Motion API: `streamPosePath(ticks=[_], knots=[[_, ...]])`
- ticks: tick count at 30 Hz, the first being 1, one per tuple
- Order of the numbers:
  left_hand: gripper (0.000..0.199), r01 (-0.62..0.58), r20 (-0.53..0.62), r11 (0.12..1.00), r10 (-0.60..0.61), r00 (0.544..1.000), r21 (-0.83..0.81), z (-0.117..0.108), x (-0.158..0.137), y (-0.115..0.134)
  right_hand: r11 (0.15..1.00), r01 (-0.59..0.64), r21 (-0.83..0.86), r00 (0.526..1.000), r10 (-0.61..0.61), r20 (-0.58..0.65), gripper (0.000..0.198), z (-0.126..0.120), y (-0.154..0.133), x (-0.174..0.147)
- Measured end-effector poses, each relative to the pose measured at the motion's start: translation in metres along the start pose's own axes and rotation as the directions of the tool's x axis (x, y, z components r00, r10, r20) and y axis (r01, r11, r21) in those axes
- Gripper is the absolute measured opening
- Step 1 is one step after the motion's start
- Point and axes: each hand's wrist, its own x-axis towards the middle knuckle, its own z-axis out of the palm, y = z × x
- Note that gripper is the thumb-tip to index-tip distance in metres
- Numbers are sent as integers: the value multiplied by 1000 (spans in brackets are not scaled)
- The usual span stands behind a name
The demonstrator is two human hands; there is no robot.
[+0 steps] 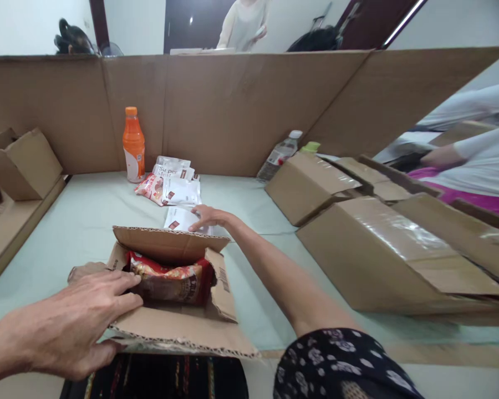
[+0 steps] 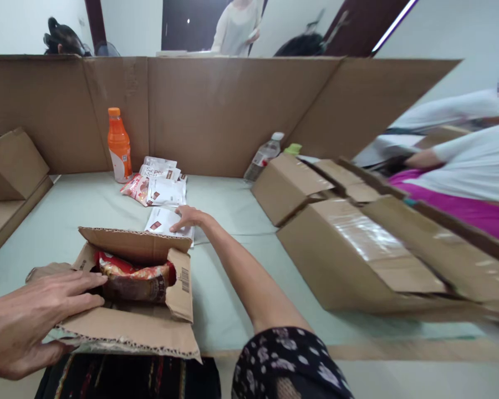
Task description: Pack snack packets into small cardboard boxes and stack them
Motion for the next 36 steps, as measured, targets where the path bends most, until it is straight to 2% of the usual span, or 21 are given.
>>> streamPosePath(ticks=[5,10,16,18,20,21,22,24,26,27,28,29,30,32,34,36], knots=[[35,-32,-68,999,32,997,-1,4,-3,0,999,-50,20,998,51,-44,67,1,-7,-4],[39,-57,-70,998,58,996,21,9,-2,-1,997,-67,31,987,71,-145,63,-4,-10,-35],[40,-67,-80,998,68,995,14,10,3,0,995,66,69,991,-57,-119,22,-27,-8,-90],[39,-62,-96,998,64,993,24,12,2,1,991,110,79,975,-92,-203,10,-35,-8,-114],[35,-65,-117,997,69,991,39,15,1,2,980,168,110,917,-115,-383,5,-45,-8,-143],[33,-69,-128,996,74,989,48,17,1,2,971,205,125,865,-120,-488,7,-50,-9,-159],[31,-72,-145,996,80,986,59,19,1,2,959,246,138,797,-119,-593,10,-56,-11,-175],[28,-76,-188,993,91,978,85,24,2,1,919,358,162,628,-109,-770,15,-66,-22,-207],[24,-84,-238,990,110,965,116,29,3,0,840,510,184,462,-88,-882,17,-71,-38,-232],[23,-87,-264,987,120,957,132,31,3,0,788,584,195,416,-83,-906,17,-70,-49,-241],[23,-86,-289,985,126,949,148,33,2,0,733,648,207,396,-92,-914,16,-69,-59,-247],[22,-82,-315,983,130,940,162,35,1,0,682,696,224,409,-121,-904,15,-66,-69,-250],[22,-74,-338,982,129,932,172,36,0,0,641,728,243,447,-174,-877,14,-62,-78,-251],[21,-62,-374,982,127,918,180,39,-5,1,598,745,297,570,-338,-749,11,-53,-93,-249],[16,-63,-411,980,137,901,187,40,-10,1,619,713,328,679,-494,-543,7,-46,-102,-243],[13,-67,-452,978,153,879,200,41,-14,2,678,667,311,742,-563,-363,10,-43,-108,-237]])
